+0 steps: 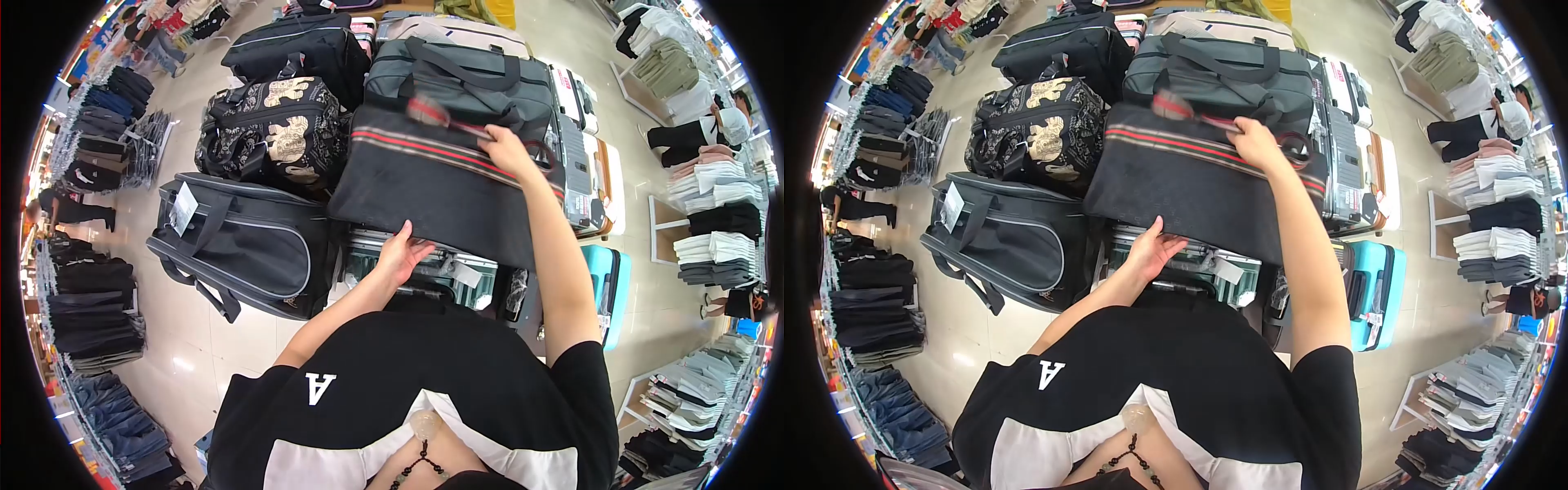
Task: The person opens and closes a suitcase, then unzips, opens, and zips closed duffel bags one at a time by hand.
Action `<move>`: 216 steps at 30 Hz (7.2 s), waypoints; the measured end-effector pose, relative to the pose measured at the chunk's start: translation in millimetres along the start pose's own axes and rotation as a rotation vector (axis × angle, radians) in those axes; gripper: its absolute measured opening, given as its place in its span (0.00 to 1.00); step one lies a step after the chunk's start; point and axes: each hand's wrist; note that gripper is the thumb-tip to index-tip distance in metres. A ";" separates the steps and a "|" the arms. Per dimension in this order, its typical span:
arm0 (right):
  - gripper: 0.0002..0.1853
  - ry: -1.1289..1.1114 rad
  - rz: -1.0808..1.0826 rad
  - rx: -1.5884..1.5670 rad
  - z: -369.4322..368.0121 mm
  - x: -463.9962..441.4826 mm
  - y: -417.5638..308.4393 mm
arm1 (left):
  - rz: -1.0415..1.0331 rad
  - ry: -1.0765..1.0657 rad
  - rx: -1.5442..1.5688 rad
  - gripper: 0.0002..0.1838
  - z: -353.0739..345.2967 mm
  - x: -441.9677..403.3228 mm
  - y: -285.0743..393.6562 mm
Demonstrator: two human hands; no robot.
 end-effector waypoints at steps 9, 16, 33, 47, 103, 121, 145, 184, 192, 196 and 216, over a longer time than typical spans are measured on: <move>0.14 0.134 0.023 0.133 -27.3 -8.2 10.5 | 0.004 0.060 -0.189 0.20 9.7 -25.5 5.5; 0.11 0.275 0.190 -0.006 -27.1 -21.9 23.9 | 0.019 -0.002 -0.210 0.20 18.4 -17.2 7.1; 0.06 -0.399 0.072 -0.728 60.0 65.9 -23.3 | -0.098 -0.240 -0.344 0.25 27.1 51.1 28.9; 0.11 -0.035 0.275 -1.286 106.7 63.1 43.2 | -0.727 -0.557 -1.274 0.28 41.0 65.7 4.2; 0.17 0.012 0.171 -1.743 117.2 234.5 -199.8 | 0.392 -0.406 0.264 0.40 95.2 81.5 -45.4; 0.11 -0.172 0.362 -1.348 92.6 290.9 -98.7 | 0.275 -0.887 0.597 0.36 135.8 238.4 -8.6; 0.27 -0.039 0.667 -0.996 53.6 479.1 -84.8 | 0.400 -0.557 0.286 0.27 229.5 228.0 -40.5; 0.25 -0.070 0.597 -0.129 -402.7 672.6 -393.5 | -0.940 -0.583 -0.830 0.39 392.3 485.3 290.6; 0.25 -0.902 0.304 -0.609 -481.1 638.6 -404.5 | -0.789 -0.326 -0.668 0.06 492.3 506.5 391.7; 0.27 -1.025 0.231 -0.324 -513.7 578.2 -416.5 | -0.849 -0.180 -0.771 0.03 519.9 503.2 446.7; 0.13 -0.787 0.179 -0.641 -782.8 205.1 -832.4 | -0.770 0.161 -0.824 0.23 629.0 276.6 858.6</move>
Point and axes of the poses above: each hand's wrist, its own x-axis away from the middle knuckle, its own z-axis out of the back of the hand, y = z × x, and after that the axes turned 15 degrees about -z, right-handed
